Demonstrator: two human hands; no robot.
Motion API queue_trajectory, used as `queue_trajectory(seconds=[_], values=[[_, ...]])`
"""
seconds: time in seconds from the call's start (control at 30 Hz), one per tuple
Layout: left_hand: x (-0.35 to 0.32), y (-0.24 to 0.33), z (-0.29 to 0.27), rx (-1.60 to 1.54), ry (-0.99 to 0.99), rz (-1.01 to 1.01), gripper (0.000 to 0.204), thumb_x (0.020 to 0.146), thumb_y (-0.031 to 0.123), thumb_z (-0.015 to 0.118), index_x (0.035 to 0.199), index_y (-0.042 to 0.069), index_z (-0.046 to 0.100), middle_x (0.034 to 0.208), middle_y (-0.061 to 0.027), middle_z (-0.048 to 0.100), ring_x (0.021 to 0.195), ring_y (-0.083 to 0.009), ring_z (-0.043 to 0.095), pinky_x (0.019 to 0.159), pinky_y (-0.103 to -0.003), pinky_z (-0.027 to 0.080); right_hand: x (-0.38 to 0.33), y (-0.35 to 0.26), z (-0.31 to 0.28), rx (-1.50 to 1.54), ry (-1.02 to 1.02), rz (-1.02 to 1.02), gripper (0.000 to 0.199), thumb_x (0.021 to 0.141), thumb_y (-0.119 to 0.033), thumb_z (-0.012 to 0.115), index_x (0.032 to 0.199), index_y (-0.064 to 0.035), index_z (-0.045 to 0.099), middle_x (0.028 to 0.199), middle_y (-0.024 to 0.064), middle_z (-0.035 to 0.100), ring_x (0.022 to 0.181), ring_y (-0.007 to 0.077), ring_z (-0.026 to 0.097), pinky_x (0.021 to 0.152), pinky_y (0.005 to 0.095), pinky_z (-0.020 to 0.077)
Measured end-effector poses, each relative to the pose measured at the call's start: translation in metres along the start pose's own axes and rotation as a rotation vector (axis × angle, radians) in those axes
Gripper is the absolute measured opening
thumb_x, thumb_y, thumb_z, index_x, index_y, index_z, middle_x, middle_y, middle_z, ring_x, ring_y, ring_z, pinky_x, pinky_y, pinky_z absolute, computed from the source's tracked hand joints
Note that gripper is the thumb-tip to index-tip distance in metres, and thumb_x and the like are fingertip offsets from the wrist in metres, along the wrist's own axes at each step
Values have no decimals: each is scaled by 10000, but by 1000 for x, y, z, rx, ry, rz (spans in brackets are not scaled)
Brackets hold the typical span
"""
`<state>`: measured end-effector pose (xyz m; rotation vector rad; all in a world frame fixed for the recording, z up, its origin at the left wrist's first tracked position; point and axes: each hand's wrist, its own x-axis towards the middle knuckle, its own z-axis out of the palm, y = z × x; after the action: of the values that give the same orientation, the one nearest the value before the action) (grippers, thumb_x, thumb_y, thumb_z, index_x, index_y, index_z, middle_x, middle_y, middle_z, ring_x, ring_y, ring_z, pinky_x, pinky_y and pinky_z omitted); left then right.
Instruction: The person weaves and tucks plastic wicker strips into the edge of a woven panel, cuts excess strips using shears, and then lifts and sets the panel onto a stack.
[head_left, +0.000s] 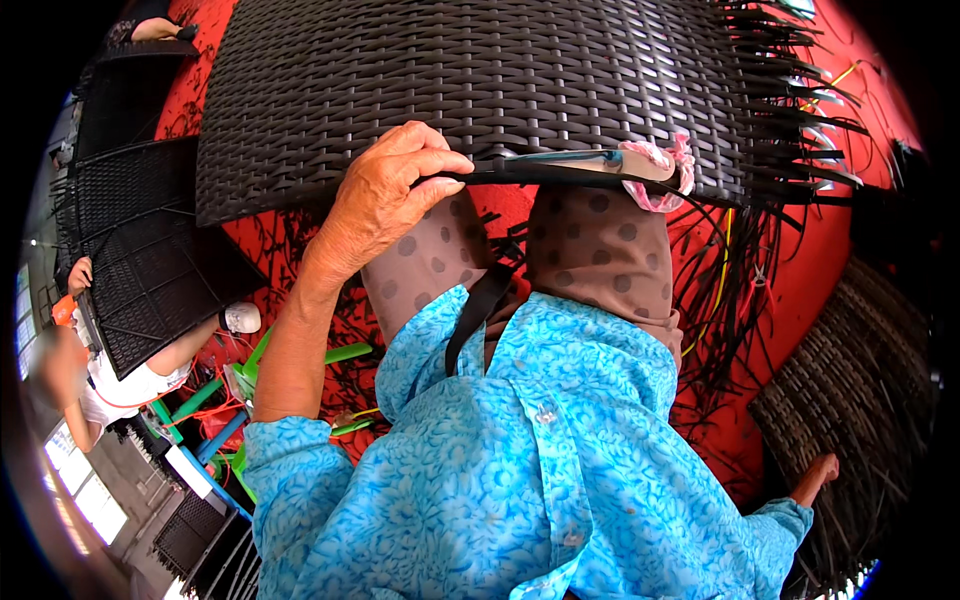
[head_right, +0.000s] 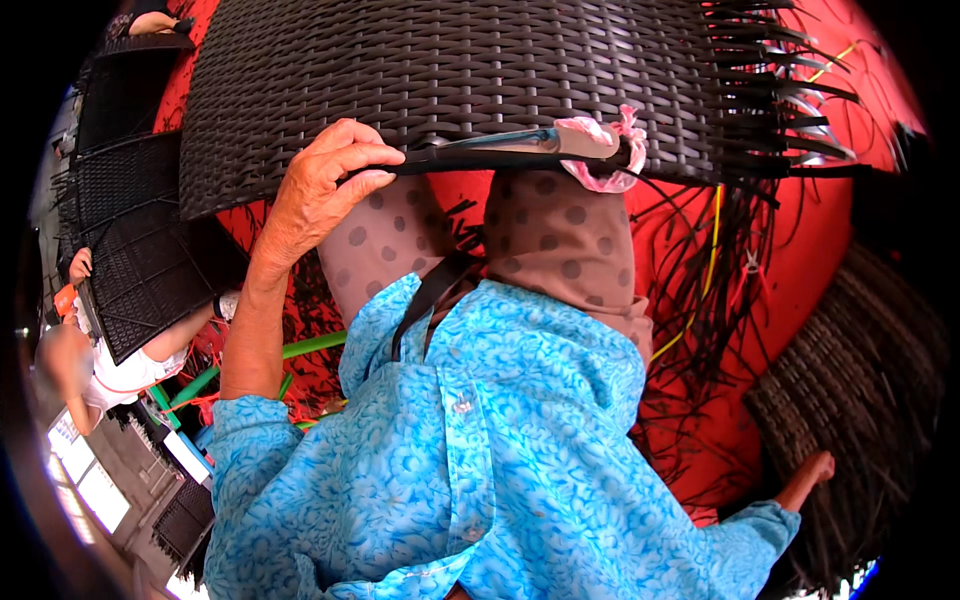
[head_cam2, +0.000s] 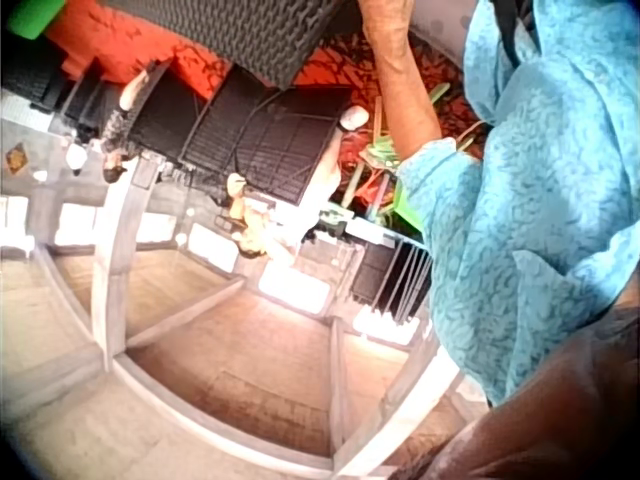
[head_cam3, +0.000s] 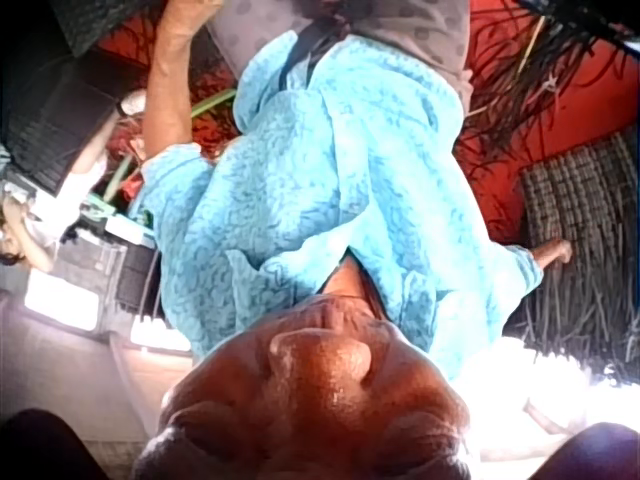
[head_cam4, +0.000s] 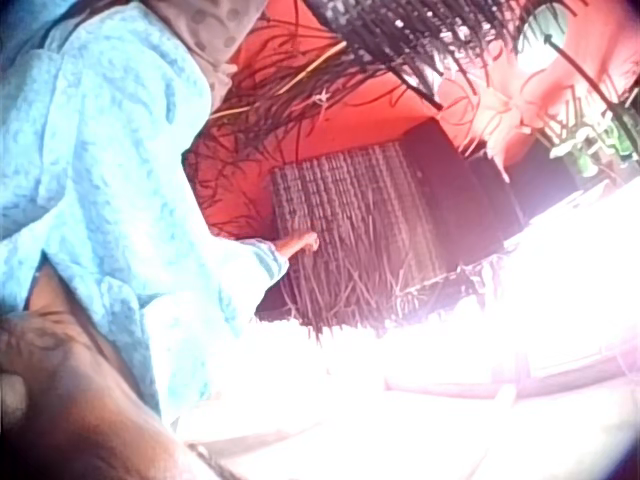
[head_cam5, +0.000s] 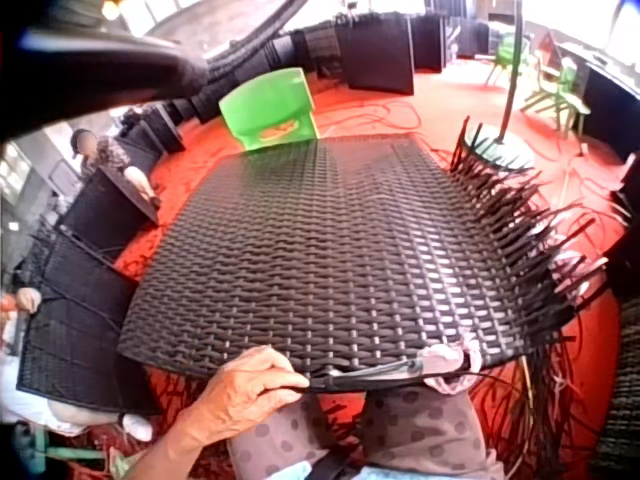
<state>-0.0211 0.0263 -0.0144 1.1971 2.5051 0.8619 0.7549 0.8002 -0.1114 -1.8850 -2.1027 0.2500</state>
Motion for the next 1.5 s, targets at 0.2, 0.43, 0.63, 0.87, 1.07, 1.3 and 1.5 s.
queue_trajectory(seconds=[0.2, 0.43, 0.63, 0.87, 1.07, 1.3, 1.5], values=[[-4, 11, 10, 168, 69, 56, 173, 746, 83, 663, 915, 53, 680, 893, -50, 583, 851, -222, 565, 757, -320, 459, -134, -228, 105, 152, -266, -339, 338, 927, -243, 549, 1158, 3, 564, 1115, 106, 601, 1034, 185, 547, 930, 293, 411], [37, 59, 63, 350, 183, 299, 190, 725, 140, 649, 909, 90, 646, 889, -25, 570, 841, -190, 540, 695, -325, 398, -333, -599, 132, 538, -430, -980, 187, 847, 9, 592, 1025, -23, 643, 1077, 105, 608, 1020, 211, 569, 899, 305, 438], [56, 77, 102, 659, 312, 390, 96, 721, 165, 560, 785, 97, 585, 773, -9, 494, 727, -156, 481, 658, -331, 361, -393, -728, 122, 605, -387, -1584, 204, 779, -103, 640, 980, -80, 657, 990, 66, 635, 849, 256, 575, 762, 347, 469], [37, 98, 108, 320, 132, 536, 137, 658, 182, 547, 715, 60, 569, 744, -56, 537, 773, -218, 549, 760, -364, 431, -410, -739, 148, 340, -722, -1731, 207, 802, -177, 631, 978, -67, 632, 953, 93, 623, 836, 275, 591, 759, 367, 471], [10, 102, 102, 220, -17, 568, 200, 653, 137, 570, 824, 35, 584, 697, -27, 506, 665, -182, 511, 624, -300, 432, -357, -736, 122, 337, -1007, -1426, 141, 830, -115, 588, 926, -10, 597, 803, 106, 608, 748, 227, 629, 658, 329, 478], [13, 111, 92, 108, 63, 577, 203, 652, 112, 603, 840, 39, 583, 721, -38, 497, 712, -191, 522, 701, -350, 468, -337, -670, 89, 541, -1285, -720, 125, 932, -130, 508, 923, -10, 543, 732, -14, 580, 646, 39, 503, 564, 201, 408], [79, 112, 59, -167, 420, 524, 212, 671, 113, 704, 865, 68, 630, 779, -41, 574, 656, -200, 566, 608, -279, 496, -335, -628, 125, 931, -1126, -233, 213, 927, -172, 535, 1091, -44, 577, 703, -63, 515, 561, 7, 435, 499, 168, 353]])
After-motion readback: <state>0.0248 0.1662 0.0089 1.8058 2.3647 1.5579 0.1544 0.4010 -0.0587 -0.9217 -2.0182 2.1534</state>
